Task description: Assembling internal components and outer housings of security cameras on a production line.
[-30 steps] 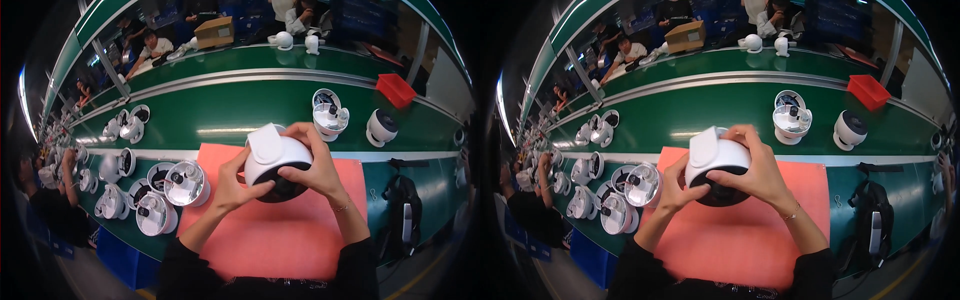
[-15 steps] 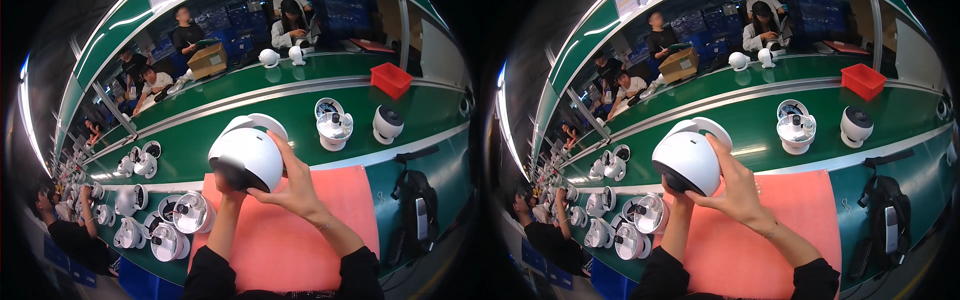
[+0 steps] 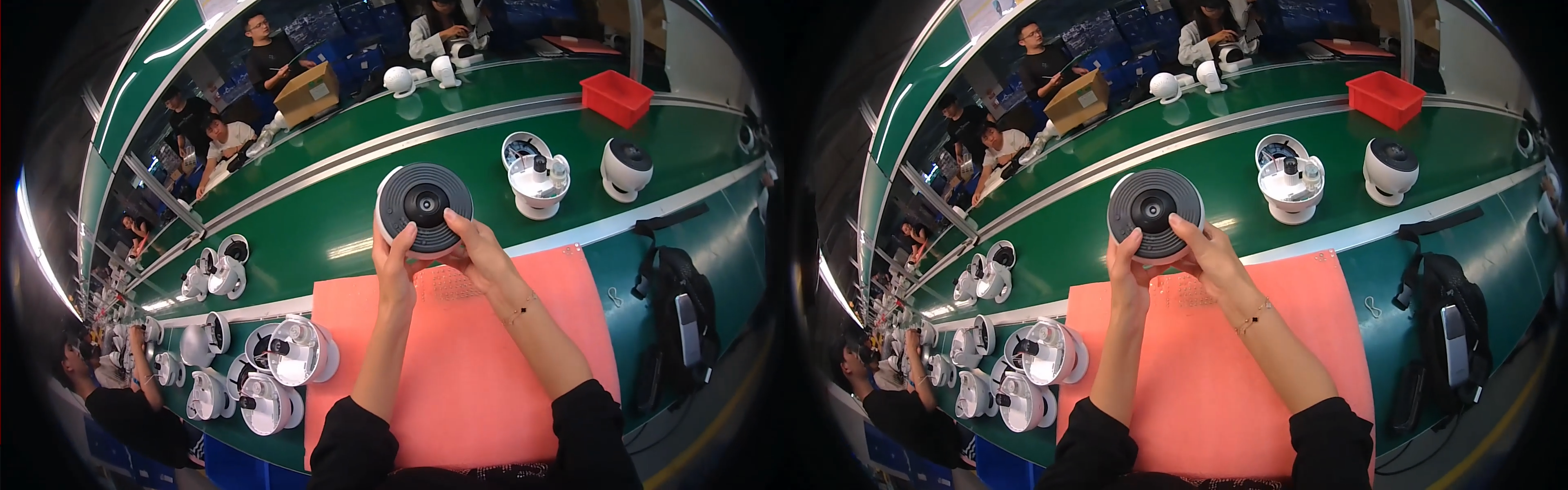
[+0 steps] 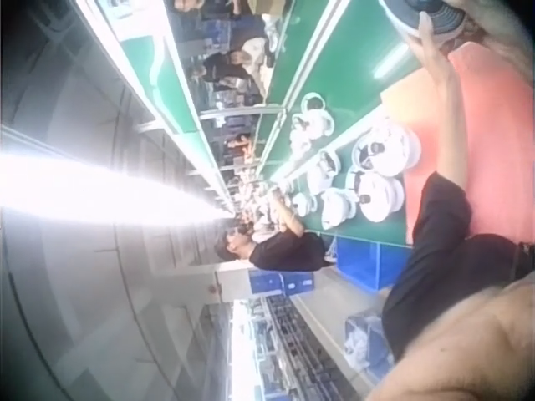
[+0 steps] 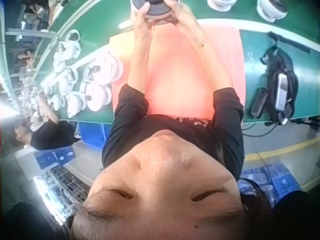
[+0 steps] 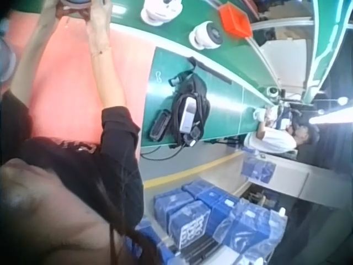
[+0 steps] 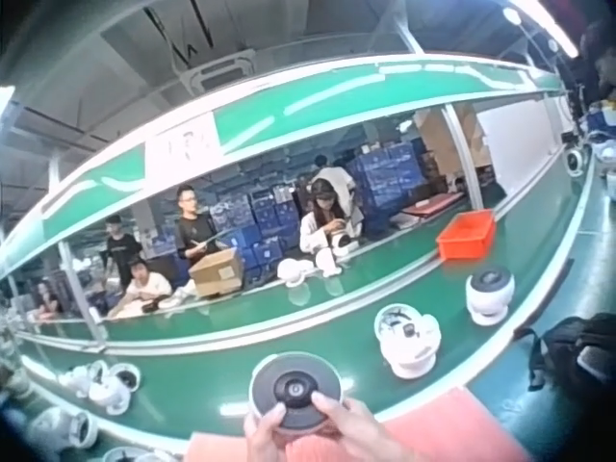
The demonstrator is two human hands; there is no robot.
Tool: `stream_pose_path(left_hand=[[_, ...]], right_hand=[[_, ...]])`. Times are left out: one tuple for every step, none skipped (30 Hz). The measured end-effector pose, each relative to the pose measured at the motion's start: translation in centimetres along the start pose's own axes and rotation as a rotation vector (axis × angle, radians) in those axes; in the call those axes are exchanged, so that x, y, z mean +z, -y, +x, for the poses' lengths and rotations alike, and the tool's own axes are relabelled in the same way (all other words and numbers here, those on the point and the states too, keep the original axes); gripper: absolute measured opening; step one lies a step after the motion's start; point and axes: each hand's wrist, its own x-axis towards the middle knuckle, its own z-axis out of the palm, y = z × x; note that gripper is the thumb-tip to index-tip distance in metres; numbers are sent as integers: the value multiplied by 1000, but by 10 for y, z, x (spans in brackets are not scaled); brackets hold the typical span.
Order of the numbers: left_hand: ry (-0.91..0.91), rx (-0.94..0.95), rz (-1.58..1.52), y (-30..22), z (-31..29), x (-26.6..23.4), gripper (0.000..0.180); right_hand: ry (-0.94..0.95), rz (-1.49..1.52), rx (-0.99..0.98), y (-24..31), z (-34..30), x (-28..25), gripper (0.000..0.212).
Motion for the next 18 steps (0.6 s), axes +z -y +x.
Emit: stream_pose_path(left_hand=[[-17, -34, 19, 4, 4, 1, 51], [-31, -68, 36, 7, 9, 4, 51], [-62, -138, 32, 6, 11, 8, 51], [-62, -141, 24, 10, 15, 9, 51], [-84, -279, -4, 18, 22, 6, 52], [-96, -416, -34, 31, 31, 2, 53], [0, -480, -220, 35, 38, -8, 56], [-88, -511, -248, 38, 44, -16, 58], [-175, -560, -284, 50, 51, -22, 61], [-191, -540, -282, 54, 53, -24, 64], [-186, -531, -290, 57, 57, -27, 64], [-265, -528, -259, 60, 58, -34, 65], [-334, -537, -230, 65, 60, -36, 67], [-346, -565, -215, 66, 60, -35, 66], [-352, -568, -217, 70, 62, -41, 66], [-243, -538, -240, 77, 64, -48, 69], [-135, -507, -262, 84, 65, -55, 73], [-105, -502, -266, 85, 67, -54, 74]], right_hand=[[-21, 22, -2, -1, 3, -4, 50], [-44, 42, -7, -2, 7, -8, 49], [-17, 34, 40, -1, 11, -14, 52], [-22, 27, 42, -1, 10, -18, 52], [-51, 23, 55, 1, 8, -21, 56], [-85, 15, 60, 4, 8, -25, 60], [-69, -17, 110, 1, 15, -34, 73], [-113, -20, 132, 3, 17, -44, 79], [-174, -26, 161, 5, 20, -59, 87], [-269, 67, 108, 9, 21, -77, 89], [-432, 213, 31, 12, 23, -92, 90], [-449, 328, -53, 9, 27, -117, 86], [-506, 319, -153, 9, 31, -143, 81], [-563, 311, -253, 12, 31, -162, 77], [-591, 285, -309, 18, 28, -168, 75], [-622, 258, -361, 23, 27, -173, 74], [-598, 270, -429, 27, 28, -176, 68], [-586, 266, -435, 33, 28, -180, 66]])
